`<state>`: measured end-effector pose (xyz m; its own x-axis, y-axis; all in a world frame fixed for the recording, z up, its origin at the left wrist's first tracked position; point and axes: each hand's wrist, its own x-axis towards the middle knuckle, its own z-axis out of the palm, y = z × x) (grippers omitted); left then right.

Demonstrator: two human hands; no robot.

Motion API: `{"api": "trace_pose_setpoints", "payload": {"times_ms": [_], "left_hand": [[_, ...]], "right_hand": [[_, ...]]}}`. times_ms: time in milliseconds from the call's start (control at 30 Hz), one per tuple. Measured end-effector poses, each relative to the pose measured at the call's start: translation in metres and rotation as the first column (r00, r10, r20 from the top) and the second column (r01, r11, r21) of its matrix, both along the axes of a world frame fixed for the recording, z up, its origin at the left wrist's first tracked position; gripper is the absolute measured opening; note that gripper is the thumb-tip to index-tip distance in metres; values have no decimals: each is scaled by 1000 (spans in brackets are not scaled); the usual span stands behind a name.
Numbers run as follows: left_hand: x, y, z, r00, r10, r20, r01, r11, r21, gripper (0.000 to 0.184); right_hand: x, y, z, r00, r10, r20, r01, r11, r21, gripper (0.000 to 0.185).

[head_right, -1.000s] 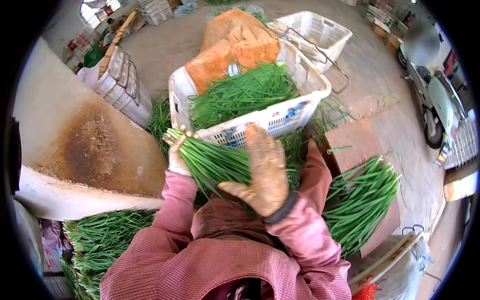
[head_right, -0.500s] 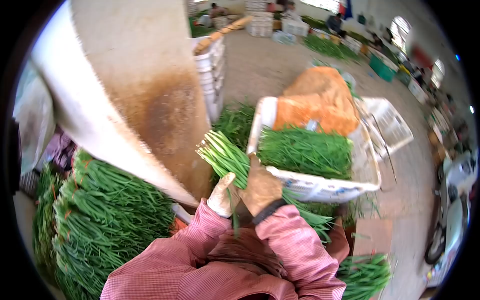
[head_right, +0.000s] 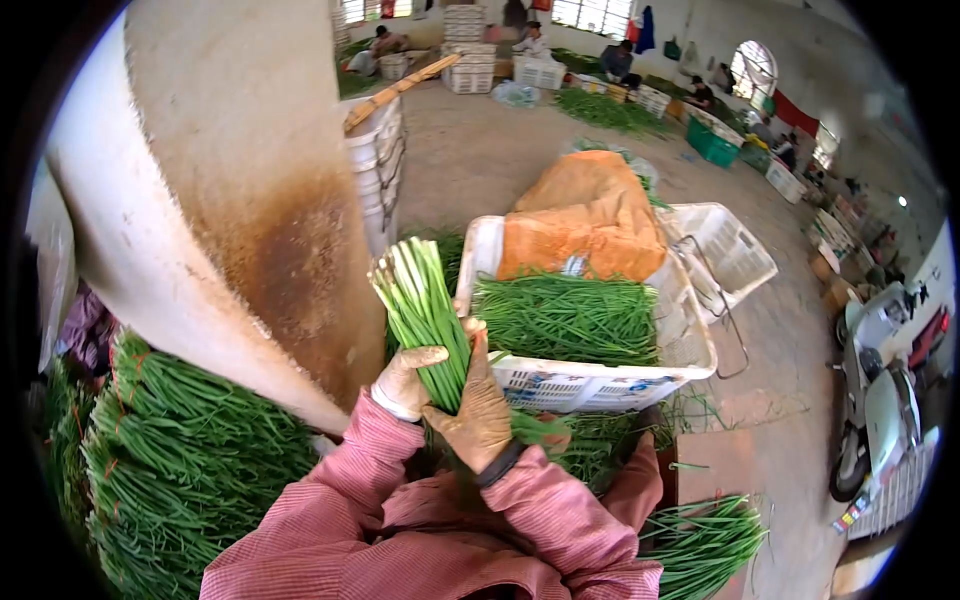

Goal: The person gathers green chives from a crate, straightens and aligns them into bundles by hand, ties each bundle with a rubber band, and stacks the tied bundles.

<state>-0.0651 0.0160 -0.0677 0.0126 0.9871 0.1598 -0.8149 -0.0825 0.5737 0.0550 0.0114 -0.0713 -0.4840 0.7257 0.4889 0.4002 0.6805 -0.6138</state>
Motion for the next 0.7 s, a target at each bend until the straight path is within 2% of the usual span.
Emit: {"api": "trace_pose_setpoints", "payload": {"times_ms": [33,67,100,133,167,200,233,267,300,333,400,433,467,533,567,600,667,700], "left_hand": [[-3,5,6,986,-48,-161,45,999,-21,56],[-7,8,16,935,-71,-347,80,997,11,50],[-11,6,29,884,-110,-454,97,994,-51,46],[-15,2,40,819,-155,-553,106,987,-119,42],[-26,1,41,768,-275,-578,185,960,-211,40],[-31,-1,40,707,-394,-587,256,917,-307,39],[-24,-15,46,675,-439,-593,222,888,-404,43],[-21,-25,29,613,-494,-617,199,852,-485,46],[-10,-38,12,645,-537,-544,268,825,-497,47],[4,-54,-5,671,-582,-459,340,792,-507,48],[36,-71,-41,670,-654,-351,446,733,-514,48],[52,-80,-58,690,-630,-356,378,733,-565,47],[67,-86,-52,696,-593,-406,323,762,-560,47],[86,-95,-54,716,-594,-368,360,765,-534,49],[88,-95,-57,712,-601,-363,366,759,-538,49],[87,-94,-59,698,-622,-355,385,744,-546,50],[87,-92,-58,677,-646,-353,403,726,-557,51],[87,-90,-54,689,-634,-352,391,733,-557,51]], "right_hand": [[1,2,-12,993,112,-37,-116,978,-175,98],[1,5,-25,977,194,-92,-214,911,-352,100],[2,7,-36,960,241,-145,-281,813,-510,102],[9,-5,-15,939,339,-61,-324,808,-491,99],[18,-12,-16,892,347,-289,-451,731,-513,78],[39,-16,-9,921,355,-158,-382,753,-536,69],[61,-21,0,931,365,-23,-318,775,-546,60],[77,-17,-3,930,243,-277,-363,731,-578,62],[94,-14,-6,851,115,-513,-435,701,-565,64],[104,-13,3,767,-140,-627,-414,639,-648,64],[106,-13,-36,734,-59,-677,-392,777,-493,62],[109,-17,-22,944,52,-327,-190,894,-406,61],[106,-17,-31,957,-58,-284,5,983,-183,38],[112,-10,-61,846,-325,-423,56,842,-536,17],[111,-9,-69,760,-371,-533,8,827,-563,12],[115,-7,-74,749,-352,-561,14,855,-519,12],[127,1,-68,623,-382,-683,-170,786,-595,12],[147,5,-57,632,-595,-497,-154,532,-832,12]]}}
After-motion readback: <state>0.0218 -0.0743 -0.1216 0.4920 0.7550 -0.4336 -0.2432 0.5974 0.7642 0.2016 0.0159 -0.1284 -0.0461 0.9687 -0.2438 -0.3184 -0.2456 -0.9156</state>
